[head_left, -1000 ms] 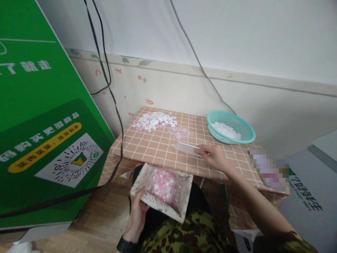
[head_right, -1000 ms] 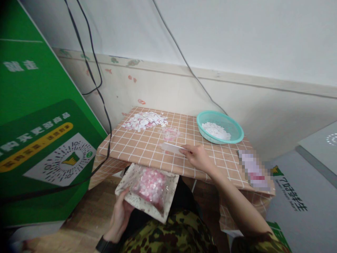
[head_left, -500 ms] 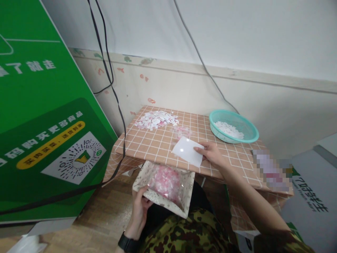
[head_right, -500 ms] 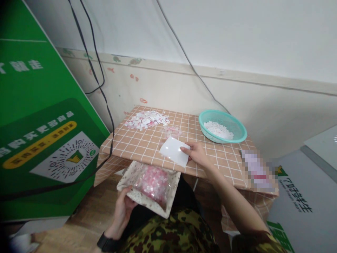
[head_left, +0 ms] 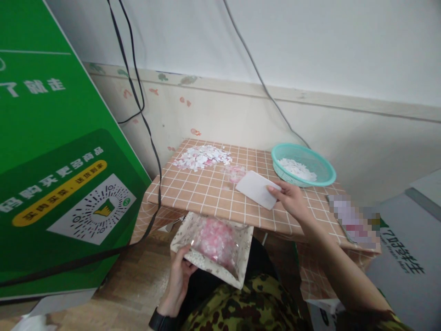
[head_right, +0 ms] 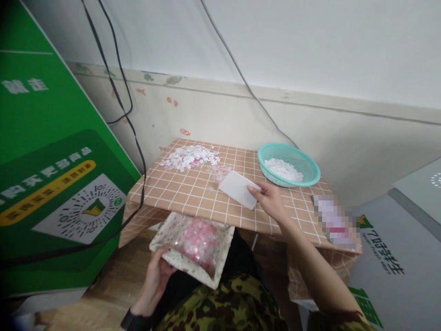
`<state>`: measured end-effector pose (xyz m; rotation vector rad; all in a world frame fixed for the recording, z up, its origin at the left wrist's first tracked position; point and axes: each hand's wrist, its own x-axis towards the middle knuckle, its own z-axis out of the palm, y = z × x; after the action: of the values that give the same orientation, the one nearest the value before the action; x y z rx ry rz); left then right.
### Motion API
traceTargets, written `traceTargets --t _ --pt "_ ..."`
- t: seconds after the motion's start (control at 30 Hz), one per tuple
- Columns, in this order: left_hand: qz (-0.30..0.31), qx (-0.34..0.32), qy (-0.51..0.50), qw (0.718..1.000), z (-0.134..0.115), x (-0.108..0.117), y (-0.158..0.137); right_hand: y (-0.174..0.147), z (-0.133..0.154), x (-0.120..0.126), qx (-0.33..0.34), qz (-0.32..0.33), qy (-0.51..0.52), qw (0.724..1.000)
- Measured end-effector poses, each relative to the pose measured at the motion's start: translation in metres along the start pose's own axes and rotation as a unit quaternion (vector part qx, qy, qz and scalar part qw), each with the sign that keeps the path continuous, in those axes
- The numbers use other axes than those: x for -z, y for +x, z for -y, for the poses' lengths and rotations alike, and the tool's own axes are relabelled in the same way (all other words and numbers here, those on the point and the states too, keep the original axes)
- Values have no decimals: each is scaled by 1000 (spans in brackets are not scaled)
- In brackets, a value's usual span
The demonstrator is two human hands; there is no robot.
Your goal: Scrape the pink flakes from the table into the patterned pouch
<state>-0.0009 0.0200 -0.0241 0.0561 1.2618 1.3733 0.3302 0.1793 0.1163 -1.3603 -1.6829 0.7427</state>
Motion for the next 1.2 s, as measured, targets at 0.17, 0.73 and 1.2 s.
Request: traceTargets --t 0.17,0.73,1.2 --pt "6 -13 -9 1000 4 0 3 21 -5 -7 66 1 -111 992" --pt "-19 -30 38 999 -1 17 12 58 8 -13 27 148 -41 988" --pt "-26 -17 56 998 4 18 20 65 -16 -15 -12 61 10 998"
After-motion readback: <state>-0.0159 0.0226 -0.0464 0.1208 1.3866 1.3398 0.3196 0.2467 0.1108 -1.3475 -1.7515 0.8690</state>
